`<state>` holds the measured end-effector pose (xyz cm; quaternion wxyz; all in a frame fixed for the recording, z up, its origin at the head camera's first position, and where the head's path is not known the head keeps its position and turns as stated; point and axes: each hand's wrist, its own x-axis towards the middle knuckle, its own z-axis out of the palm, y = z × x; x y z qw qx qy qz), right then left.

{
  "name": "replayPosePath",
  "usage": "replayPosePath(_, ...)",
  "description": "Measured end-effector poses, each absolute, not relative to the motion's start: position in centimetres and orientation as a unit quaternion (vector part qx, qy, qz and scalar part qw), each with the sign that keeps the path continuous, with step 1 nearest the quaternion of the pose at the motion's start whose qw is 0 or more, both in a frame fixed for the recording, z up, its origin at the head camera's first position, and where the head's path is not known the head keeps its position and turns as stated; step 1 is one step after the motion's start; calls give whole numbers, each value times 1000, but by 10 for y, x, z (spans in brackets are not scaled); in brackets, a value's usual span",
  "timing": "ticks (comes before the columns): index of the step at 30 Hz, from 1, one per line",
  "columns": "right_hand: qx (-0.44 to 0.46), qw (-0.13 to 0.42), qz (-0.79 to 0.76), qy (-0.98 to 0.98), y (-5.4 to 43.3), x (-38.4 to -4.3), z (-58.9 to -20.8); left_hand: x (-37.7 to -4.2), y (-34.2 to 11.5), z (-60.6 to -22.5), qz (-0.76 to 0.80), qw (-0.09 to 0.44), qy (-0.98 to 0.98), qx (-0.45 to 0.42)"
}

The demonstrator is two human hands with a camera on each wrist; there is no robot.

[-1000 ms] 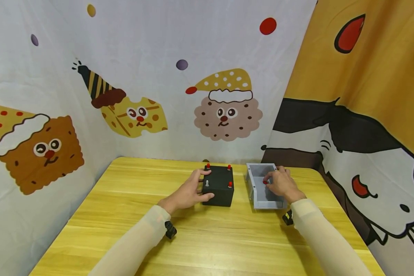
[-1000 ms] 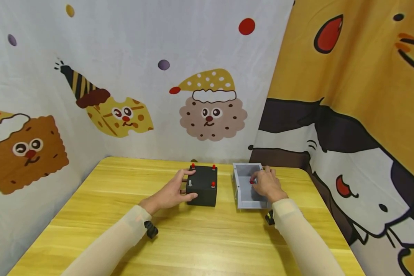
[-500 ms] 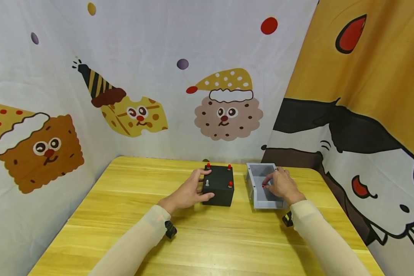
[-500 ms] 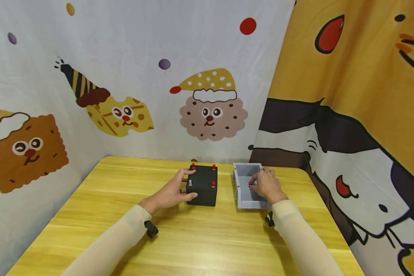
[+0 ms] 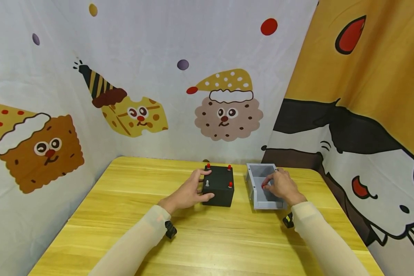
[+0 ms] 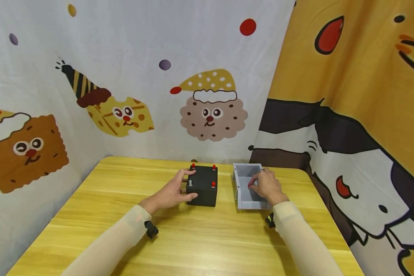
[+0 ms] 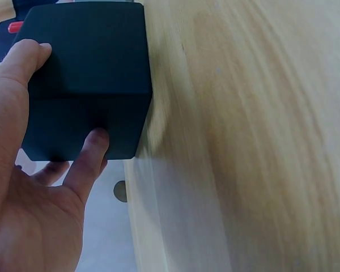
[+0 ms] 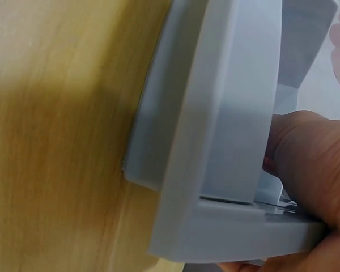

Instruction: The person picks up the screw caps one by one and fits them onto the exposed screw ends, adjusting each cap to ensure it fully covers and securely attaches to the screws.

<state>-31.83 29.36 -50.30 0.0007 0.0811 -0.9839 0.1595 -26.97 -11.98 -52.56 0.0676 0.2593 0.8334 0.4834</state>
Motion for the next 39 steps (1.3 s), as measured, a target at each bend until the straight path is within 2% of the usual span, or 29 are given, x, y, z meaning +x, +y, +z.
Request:
replayPosePath(8,119,58,180,-975,294,-317,-505,-268,-120,-525,480,67,836,255)
replayPosePath(26,133,104,215,-962,295,-316,-504,-268,-119,-523,476,64,839,256)
replayPosePath(39,172,175,227,-942,282,-308,-500,-268,-119,-524,470,65,841,259)
